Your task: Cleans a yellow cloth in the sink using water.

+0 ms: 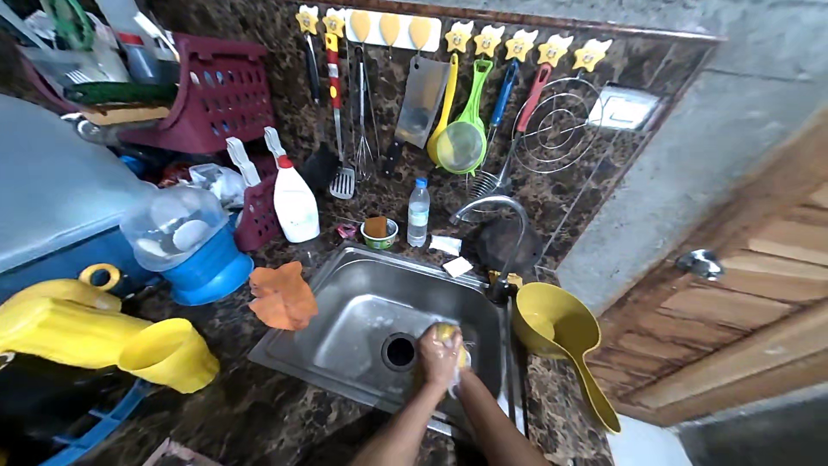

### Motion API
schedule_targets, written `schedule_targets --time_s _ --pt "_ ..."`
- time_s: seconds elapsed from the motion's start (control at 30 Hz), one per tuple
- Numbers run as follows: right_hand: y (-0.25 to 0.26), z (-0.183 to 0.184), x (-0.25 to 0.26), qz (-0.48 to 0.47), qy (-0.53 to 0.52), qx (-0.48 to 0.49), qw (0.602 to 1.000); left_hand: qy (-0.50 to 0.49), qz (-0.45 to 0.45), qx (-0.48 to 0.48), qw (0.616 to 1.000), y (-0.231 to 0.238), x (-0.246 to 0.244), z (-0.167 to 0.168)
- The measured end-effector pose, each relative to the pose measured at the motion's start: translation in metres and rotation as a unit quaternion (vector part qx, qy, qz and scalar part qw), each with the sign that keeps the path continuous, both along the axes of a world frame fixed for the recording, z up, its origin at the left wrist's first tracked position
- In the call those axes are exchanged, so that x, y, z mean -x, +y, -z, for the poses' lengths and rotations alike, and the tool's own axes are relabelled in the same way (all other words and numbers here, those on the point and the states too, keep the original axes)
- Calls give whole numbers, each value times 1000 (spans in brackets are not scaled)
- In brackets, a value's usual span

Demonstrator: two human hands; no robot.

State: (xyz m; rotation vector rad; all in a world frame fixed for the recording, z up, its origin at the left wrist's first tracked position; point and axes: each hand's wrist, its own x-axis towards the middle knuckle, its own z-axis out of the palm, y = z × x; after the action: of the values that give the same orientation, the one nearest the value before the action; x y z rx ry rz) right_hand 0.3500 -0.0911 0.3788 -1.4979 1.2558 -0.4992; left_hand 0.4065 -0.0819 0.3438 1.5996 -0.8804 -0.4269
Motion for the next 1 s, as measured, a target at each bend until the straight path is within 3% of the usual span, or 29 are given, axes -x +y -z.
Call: schedule_targets --time_s 0.03,0.07,0.13,0.23,0.3,0.37,0.43,0.5,0.57,0.7,0.87,1.0 --pt "-6 38 -2 27 -50 23 998 5 -10 -63 998 -5 -12 -1" --pt "-7 50 -8 72 -81 -11 994 12 -23 -106 994 -10 -22 3" --pt "-7 42 -19 153 -71 -77 983 47 -19 -144 988 -13 -26 6" --pt "-20 44 -10 192 -33 -89 977 52 21 -82 995 -2 0 -7" --pt "-25 38 -3 183 -43 -87 978 43 49 -37 997 3 8 -10" --pt "-24 22 -8 175 -118 -92 973 49 62 -47 996 -5 -11 0" --pt "-25 -5 -13 132 -170 -116 970 2 97 -155 983 -15 -50 13" --pt "-27 -31 -8 68 -149 -125 979 -80 154 -313 934 -18 -85 13" --pt "-34 -44 0 37 -104 -120 987 -100 211 -377 896 -14 -109 9" --pt "-38 -51 -5 45 -137 -132 981 -50 379 -313 869 -4 -116 1" --pt "-21 -108 -15 48 -300 -143 942 57 327 -270 904 -8 -94 33" --pt "-31 -117 7 123 -370 -91 916 136 280 -369 876 -12 -97 30"
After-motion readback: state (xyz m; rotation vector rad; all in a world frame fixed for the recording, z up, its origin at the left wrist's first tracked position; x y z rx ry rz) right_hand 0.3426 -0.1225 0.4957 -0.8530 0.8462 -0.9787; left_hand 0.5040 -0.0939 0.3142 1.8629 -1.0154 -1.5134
